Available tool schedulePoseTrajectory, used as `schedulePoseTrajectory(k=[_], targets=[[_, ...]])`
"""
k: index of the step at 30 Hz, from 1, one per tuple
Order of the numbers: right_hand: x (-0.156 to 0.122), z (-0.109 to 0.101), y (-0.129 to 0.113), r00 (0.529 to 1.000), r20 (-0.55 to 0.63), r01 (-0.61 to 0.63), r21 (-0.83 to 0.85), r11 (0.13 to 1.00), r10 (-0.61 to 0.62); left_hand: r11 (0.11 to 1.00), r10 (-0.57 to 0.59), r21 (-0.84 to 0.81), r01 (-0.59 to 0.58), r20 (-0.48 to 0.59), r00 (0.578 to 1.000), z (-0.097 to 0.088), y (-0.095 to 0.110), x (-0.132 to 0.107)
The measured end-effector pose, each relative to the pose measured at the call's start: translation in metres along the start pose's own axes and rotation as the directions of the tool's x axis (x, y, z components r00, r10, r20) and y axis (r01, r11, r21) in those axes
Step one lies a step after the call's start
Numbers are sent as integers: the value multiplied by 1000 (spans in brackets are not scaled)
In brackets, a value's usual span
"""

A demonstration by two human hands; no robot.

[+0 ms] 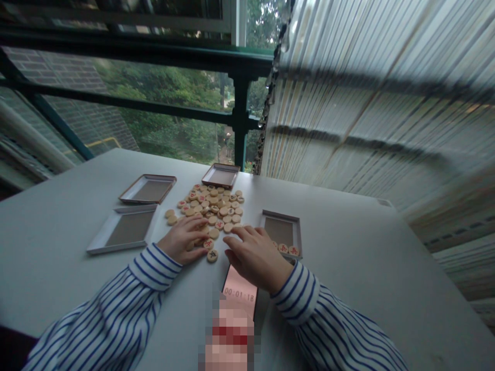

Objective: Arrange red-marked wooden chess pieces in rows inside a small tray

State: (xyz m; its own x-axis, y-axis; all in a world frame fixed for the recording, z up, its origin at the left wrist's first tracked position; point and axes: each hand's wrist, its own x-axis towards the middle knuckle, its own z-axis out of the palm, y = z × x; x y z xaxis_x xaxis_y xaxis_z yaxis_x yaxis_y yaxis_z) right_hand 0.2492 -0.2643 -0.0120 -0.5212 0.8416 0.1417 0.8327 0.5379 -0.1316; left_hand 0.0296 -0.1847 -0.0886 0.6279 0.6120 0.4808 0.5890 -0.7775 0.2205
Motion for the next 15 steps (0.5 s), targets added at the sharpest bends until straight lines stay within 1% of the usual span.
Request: schedulePoseTrajectory(k=[6, 15], targets=[[-1, -2, 1, 1000, -7, 4, -1, 1000, -4, 1000, 16, -25, -16, -8, 1000, -2, 2, 2], [-1, -5, 4, 1000, -20, -3, -6, 1000, 3, 995, 49, -87, -57, -95, 994, -8, 5, 6]])
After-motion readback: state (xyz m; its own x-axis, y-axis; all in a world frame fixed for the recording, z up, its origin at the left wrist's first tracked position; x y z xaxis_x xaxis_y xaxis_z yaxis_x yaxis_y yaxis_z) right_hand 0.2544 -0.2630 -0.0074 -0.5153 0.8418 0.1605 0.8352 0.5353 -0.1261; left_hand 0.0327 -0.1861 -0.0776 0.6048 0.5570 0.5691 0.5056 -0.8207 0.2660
